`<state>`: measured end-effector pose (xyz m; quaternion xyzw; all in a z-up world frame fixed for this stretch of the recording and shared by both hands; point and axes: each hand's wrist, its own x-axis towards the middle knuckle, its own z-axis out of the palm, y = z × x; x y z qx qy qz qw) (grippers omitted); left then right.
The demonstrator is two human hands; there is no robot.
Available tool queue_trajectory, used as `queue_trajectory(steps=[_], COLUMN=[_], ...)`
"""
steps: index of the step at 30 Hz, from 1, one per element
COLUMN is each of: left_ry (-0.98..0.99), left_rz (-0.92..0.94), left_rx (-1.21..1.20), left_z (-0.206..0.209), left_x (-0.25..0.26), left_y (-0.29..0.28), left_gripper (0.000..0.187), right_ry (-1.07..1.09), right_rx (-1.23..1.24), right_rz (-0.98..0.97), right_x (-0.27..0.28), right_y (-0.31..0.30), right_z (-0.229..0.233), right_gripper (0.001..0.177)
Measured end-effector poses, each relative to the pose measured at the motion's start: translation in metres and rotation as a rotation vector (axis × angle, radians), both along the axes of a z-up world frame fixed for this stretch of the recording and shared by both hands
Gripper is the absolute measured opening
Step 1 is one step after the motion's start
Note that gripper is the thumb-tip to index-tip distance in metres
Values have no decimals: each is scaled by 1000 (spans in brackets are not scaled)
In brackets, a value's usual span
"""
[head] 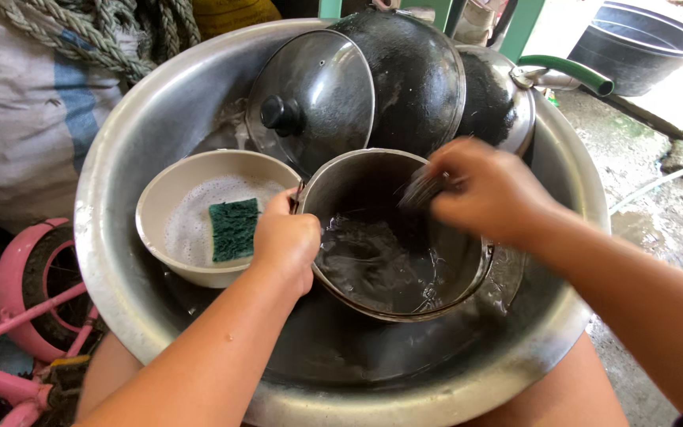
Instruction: The person washes a variety of kitchenware in a large metal basin filled with water, using a scouring pad and a sponge to scrub the surfaces of a kettle, lids, and bowls.
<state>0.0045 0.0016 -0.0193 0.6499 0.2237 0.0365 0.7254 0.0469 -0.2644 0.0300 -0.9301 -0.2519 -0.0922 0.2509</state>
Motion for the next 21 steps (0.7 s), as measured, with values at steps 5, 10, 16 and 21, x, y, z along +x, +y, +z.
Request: queue_trajectory(steps=[5, 10, 16, 21], left_ry=[1, 41, 150, 84], left_rz=[35, 111, 59, 59], left_rx=[111, 12, -157, 44], left_z=[-7, -6, -6, -9], left_x=[-6, -3, -14, -20], left_y=[-7, -12, -16, -11], left_gripper=[61, 64, 59, 56], right_ry=[-54, 715, 579, 344], right_rx=[-517, -846, -168, -289], right_rz=[260, 168, 234, 144], right_x=[21, -7, -30, 21], right_y=[47, 75, 124, 119], right_z=[-45, -69, -130, -133], right_gripper=[32, 29, 26, 25])
